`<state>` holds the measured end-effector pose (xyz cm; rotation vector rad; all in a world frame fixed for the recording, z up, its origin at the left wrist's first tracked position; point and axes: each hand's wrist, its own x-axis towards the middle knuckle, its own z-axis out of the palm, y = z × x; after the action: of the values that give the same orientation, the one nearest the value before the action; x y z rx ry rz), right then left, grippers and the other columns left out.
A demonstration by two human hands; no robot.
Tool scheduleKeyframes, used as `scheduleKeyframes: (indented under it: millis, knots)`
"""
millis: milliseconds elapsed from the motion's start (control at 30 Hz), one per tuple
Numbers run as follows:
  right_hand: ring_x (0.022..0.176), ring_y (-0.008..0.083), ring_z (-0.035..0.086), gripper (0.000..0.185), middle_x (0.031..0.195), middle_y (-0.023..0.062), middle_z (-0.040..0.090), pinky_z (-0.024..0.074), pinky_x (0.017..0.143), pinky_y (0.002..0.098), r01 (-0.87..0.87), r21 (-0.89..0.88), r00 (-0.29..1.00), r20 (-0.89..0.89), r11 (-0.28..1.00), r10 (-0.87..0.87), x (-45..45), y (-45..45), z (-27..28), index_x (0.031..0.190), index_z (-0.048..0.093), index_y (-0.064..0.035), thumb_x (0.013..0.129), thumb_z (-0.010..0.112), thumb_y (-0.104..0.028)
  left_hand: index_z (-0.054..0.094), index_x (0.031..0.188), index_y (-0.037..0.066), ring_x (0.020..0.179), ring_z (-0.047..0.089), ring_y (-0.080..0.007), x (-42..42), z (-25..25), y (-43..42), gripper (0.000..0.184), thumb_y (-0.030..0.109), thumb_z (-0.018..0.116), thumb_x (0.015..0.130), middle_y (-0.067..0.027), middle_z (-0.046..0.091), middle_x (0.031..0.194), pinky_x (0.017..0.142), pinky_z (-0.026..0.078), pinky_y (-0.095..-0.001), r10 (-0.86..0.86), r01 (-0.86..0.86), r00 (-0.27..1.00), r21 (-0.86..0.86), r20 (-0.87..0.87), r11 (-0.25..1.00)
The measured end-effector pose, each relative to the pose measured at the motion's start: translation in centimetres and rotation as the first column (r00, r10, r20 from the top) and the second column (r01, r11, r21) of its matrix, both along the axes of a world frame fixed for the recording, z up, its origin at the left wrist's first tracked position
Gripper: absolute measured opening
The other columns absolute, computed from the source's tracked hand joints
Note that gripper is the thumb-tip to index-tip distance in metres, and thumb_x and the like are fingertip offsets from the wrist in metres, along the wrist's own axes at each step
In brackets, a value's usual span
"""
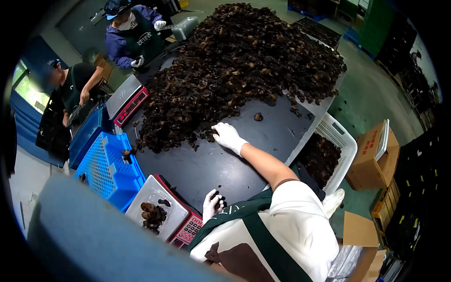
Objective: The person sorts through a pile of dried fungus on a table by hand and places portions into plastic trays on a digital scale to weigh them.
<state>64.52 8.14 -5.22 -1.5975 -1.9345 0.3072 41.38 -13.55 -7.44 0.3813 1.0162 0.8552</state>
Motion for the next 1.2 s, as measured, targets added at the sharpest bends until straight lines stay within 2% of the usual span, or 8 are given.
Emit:
scheduleKeyframes:
  millis: [300,433,600,700,767,833,1033,1200]
  knots:
    - [0.094,0.0358,0.060,0.012,0.096,0.0166,0.061,0.0497,0.083,0.0415,-0.157,-0.030,0.964,-0.220,0.987,0.147,-1.6,0.1,-3.6,0.094,0.062,-0.0037,0.083,0.061,-0.007,0.049,0.131,0.002,0.081,0.064,-0.0151,-0.2,-2.9,-1.3,0.040,-0.001,0.061,0.093,-0.0107,0.063,0.107,0.074,0.057,-0.0288,0.087,-0.089,0.996,0.100,0.024,0.991]
    - [0.080,0.0159,0.065,0.019,0.089,0.0089,0.069,0.0521,0.074,0.0302,-0.111,-0.356,0.846,-0.523,0.928,-0.099,2.2,-5.3,-2.4,0.101,0.066,-0.0006,0.083,0.067,-0.006,0.051,0.129,0.003,0.082,0.064,-0.0157,0.3,-3.4,-0.9,0.036,0.000,0.060,0.094,-0.0096,0.062,0.107,0.074,0.056,-0.0281,0.061,-0.057,0.998,0.153,-0.024,0.987]
    - [0.080,0.0132,0.064,0.019,0.097,0.0069,0.067,0.0553,0.071,0.0267,0.064,-0.350,0.495,-0.802,0.935,-0.334,10.4,-11.7,0.1,0.105,0.065,0.0009,0.086,0.065,-0.002,0.061,0.116,0.000,0.096,0.064,-0.0199,1.1,-2.3,-0.2,0.029,0.002,0.060,0.087,-0.0116,0.065,0.107,0.088,0.050,-0.0314,0.138,0.177,0.817,0.472,-0.559,0.864]
    - [0.084,0.0115,0.063,0.017,0.091,0.0022,0.066,0.0531,0.072,0.0276,0.348,-0.375,0.669,-0.542,0.859,-0.508,19.8,-16.8,0.6,0.098,0.065,-0.0029,0.082,0.061,0.001,0.062,0.110,0.000,0.098,0.064,-0.0267,1.3,-0.4,1.1,0.026,0.000,0.058,0.085,-0.0155,0.064,0.105,0.090,0.050,-0.0342,0.228,0.308,0.693,0.567,-0.683,0.764]
    - [0.083,0.0301,0.066,0.020,0.096,0.0106,0.069,0.0526,0.075,0.0385,0.529,-0.336,0.840,0.072,0.779,-0.538,23.7,-19.3,0.1,0.098,0.067,-0.0058,0.078,0.062,-0.007,0.061,0.110,0.000,0.098,0.064,-0.0289,2.1,-0.1,1.6,0.025,-0.002,0.055,0.086,-0.0168,0.063,0.106,0.090,0.050,-0.0351,0.251,0.314,0.700,0.603,-0.669,0.734]
    - [0.095,0.0359,0.064,0.023,0.106,0.0144,0.067,0.0520,0.083,0.0424,0.651,-0.128,0.685,0.522,0.748,-0.507,23.0,-20.1,1.4,0.100,0.069,-0.0079,0.078,0.063,-0.014,0.061,0.111,0.000,0.100,0.063,-0.0301,3.2,-0.2,1.8,0.028,-0.005,0.053,0.085,-0.0179,0.062,0.107,0.091,0.050,-0.0367,0.327,0.250,0.730,0.680,-0.600,0.689]
    - [0.100,0.0348,0.064,0.031,0.106,0.0156,0.068,0.0511,0.090,0.0427,0.301,-0.119,0.953,0.005,0.946,-0.302,14.8,-12.9,2.5,0.107,0.070,-0.0096,0.078,0.061,-0.015,0.063,0.108,0.001,0.102,0.063,-0.0299,7.2,0.6,1.3,0.021,0.001,0.057,0.087,-0.0169,0.064,0.107,0.094,0.048,-0.0359,-0.107,0.580,0.730,0.529,-0.675,0.620]
    - [0.097,0.0363,0.062,0.042,0.106,0.0185,0.062,0.0508,0.083,0.0469,-0.064,-0.077,0.998,0.007,0.995,0.065,0.2,-7.0,0.6,0.123,0.059,-0.0083,0.087,0.058,-0.030,0.063,0.108,0.000,0.100,0.065,-0.0268,6.4,0.1,2.3,0.020,0.002,0.060,0.088,-0.0148,0.066,0.104,0.092,0.049,-0.0345,0.014,0.510,0.747,0.586,-0.665,0.630]
